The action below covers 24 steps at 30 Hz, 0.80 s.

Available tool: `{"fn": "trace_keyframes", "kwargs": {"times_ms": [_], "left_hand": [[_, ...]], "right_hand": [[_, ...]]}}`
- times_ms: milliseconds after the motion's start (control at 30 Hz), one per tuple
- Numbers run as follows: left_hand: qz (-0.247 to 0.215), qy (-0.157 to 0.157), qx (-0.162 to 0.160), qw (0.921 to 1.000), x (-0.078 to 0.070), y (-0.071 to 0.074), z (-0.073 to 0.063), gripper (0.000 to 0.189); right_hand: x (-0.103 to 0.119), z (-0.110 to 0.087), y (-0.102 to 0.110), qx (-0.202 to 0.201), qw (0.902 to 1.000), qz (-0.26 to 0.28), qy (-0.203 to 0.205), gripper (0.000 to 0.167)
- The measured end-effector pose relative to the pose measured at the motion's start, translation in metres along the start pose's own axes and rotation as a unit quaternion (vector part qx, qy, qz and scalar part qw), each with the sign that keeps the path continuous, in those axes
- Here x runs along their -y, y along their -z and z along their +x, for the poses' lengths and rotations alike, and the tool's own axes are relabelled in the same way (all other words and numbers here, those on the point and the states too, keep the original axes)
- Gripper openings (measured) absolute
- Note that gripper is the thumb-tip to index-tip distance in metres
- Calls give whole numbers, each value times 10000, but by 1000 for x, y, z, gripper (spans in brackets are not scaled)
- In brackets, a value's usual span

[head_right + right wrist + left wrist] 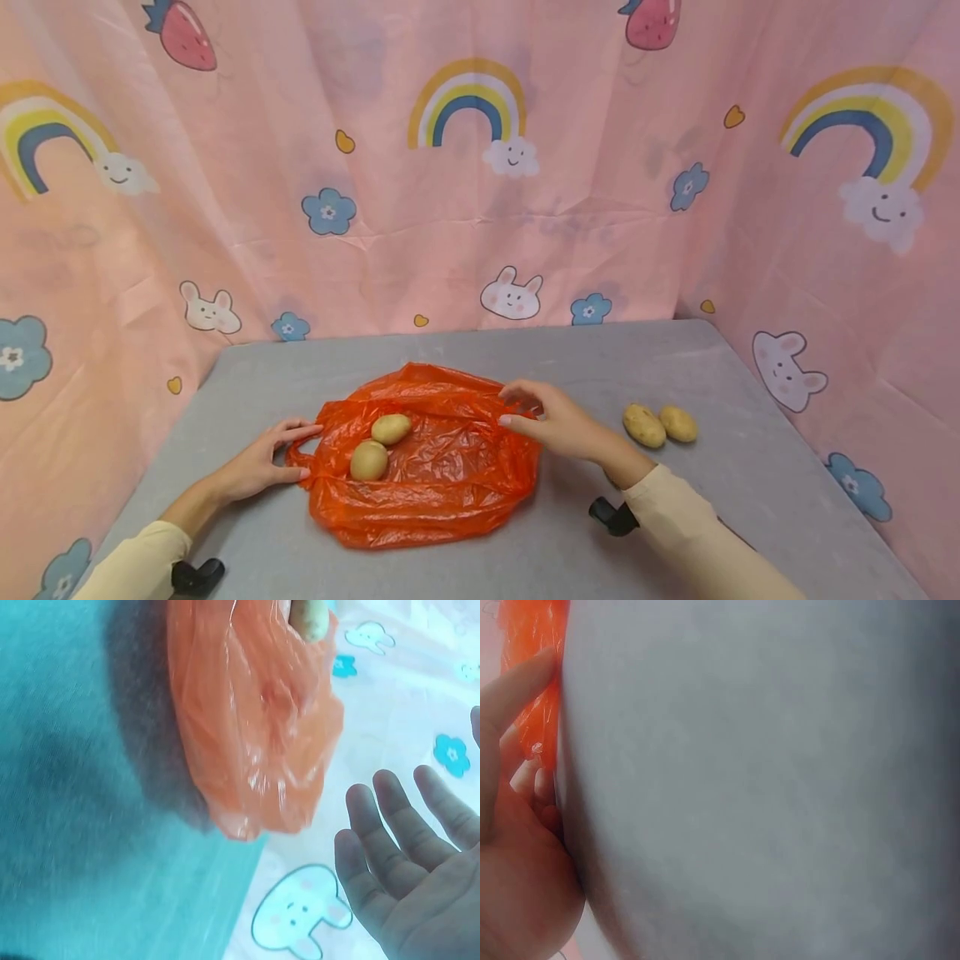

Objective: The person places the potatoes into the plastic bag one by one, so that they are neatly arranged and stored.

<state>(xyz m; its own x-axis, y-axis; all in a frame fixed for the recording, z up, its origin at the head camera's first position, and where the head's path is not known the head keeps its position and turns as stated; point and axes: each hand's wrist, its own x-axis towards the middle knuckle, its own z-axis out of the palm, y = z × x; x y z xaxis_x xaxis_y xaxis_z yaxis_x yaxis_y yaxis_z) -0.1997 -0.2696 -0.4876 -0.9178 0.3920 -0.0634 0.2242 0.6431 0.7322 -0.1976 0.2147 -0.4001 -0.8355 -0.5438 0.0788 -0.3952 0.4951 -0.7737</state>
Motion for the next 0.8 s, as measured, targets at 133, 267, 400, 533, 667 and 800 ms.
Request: {"fn": "trace_keyframes", "kwargs": {"times_ms": [133, 267, 400, 533, 667, 800], "left_hand": [[-41, 76, 33, 10000, 0, 0, 0, 64], [-60, 83, 43, 9999, 0, 1, 0, 63], [-3, 25, 25, 10000, 1, 0, 0, 63], [5, -34, -3, 10000, 2, 0, 0, 63], [-35, -20, -2, 10000, 2, 0, 0, 63], [-6, 11, -1, 10000, 2, 0, 0, 64]], "right_hand": [[-7, -9, 7, -160, 9999, 17, -24, 33], [-11, -19, 16, -355, 9992, -79, -165, 32], [-13, -31, 24, -490, 9981, -193, -333, 32], [-17, -42, 29, -592, 9964, -316, -523, 33], [-23, -51, 34, -647, 9957, -324, -577, 34], [-31, -60, 36, -717, 9953, -256, -592, 33]]}}
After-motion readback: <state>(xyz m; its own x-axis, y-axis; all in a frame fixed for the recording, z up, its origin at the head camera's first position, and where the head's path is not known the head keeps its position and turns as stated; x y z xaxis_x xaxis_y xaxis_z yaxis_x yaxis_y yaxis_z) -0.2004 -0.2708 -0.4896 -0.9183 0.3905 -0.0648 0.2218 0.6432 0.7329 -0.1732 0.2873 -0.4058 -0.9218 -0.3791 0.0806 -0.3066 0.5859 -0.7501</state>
